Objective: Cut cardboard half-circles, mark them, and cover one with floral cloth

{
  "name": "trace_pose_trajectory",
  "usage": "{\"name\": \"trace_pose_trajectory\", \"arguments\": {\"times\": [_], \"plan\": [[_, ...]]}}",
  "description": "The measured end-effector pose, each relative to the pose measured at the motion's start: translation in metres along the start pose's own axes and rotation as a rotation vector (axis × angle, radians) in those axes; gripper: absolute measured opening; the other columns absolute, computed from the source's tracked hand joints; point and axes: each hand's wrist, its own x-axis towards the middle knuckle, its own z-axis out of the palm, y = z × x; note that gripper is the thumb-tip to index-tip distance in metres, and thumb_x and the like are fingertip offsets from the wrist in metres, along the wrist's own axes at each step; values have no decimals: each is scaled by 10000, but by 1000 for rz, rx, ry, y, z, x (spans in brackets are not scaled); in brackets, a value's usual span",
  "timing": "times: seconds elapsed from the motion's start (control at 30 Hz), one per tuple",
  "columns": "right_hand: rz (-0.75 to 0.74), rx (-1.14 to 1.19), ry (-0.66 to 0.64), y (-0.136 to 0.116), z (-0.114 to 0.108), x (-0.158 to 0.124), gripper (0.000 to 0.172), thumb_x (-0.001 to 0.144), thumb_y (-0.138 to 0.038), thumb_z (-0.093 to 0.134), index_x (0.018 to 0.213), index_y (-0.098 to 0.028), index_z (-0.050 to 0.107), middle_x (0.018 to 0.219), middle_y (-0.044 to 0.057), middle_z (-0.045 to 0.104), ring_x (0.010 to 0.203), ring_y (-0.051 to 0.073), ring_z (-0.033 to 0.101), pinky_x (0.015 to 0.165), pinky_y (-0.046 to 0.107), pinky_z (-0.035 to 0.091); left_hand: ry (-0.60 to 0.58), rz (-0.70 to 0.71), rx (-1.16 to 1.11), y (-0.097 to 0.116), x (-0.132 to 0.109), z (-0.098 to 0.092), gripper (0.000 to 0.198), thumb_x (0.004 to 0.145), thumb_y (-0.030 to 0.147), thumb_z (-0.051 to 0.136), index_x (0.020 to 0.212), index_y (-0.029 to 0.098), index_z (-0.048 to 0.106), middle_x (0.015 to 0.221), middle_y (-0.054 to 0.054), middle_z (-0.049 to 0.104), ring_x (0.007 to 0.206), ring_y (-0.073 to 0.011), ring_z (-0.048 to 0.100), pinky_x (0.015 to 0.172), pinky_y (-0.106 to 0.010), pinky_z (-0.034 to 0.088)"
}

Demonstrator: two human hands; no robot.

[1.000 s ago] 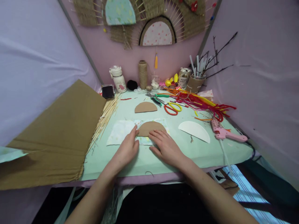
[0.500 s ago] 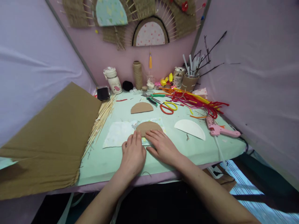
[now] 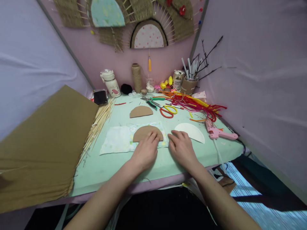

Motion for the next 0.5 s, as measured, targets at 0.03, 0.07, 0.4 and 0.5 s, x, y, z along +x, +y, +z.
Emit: {"name": "trace_pose_trajectory", "arguments": {"times": [0.03, 0.07, 0.4, 0.5], "plan": [[-21, -31, -25, 1, 0, 0, 304, 875, -154, 483, 1073, -172, 713, 1213, 122, 627, 1094, 316, 481, 966, 476, 436, -35, -10, -1, 1, 2, 0, 537, 846, 95, 386, 1375, 139, 469, 1502, -134, 411, 1413, -283, 320, 1120, -463, 323], [-37, -48, -39, 2, 1, -1, 322, 872, -147, 481, 1099, -179, 708, 1244, 119, 611, 1111, 316, 471, 975, 472, 432, -60, -21, -2, 1, 4, 0, 538, 855, 96, 376, 1384, 138, 461, 1502, -137, 410, 1408, -284, 332, 1113, -461, 334], [-54, -6, -156, 1, 0, 0, 404, 908, -169, 442, 1258, -238, 630, 1368, 67, 562, 1225, 295, 451, 1068, 517, 337, -120, -24, 45, 2, 6, -4, 534, 899, 101, 314, 1424, 87, 412, 1520, -172, 367, 1406, -308, 331, 1093, -489, 356], [-48, 4, -194, -1, -1, 1, 413, 918, -170, 427, 1279, -260, 605, 1387, 33, 553, 1255, 288, 440, 1100, 547, 277, -127, -21, 85, 3, 6, -2, 538, 908, 101, 303, 1439, 85, 387, 1533, -161, 347, 1413, -293, 322, 1104, -464, 353]]}}
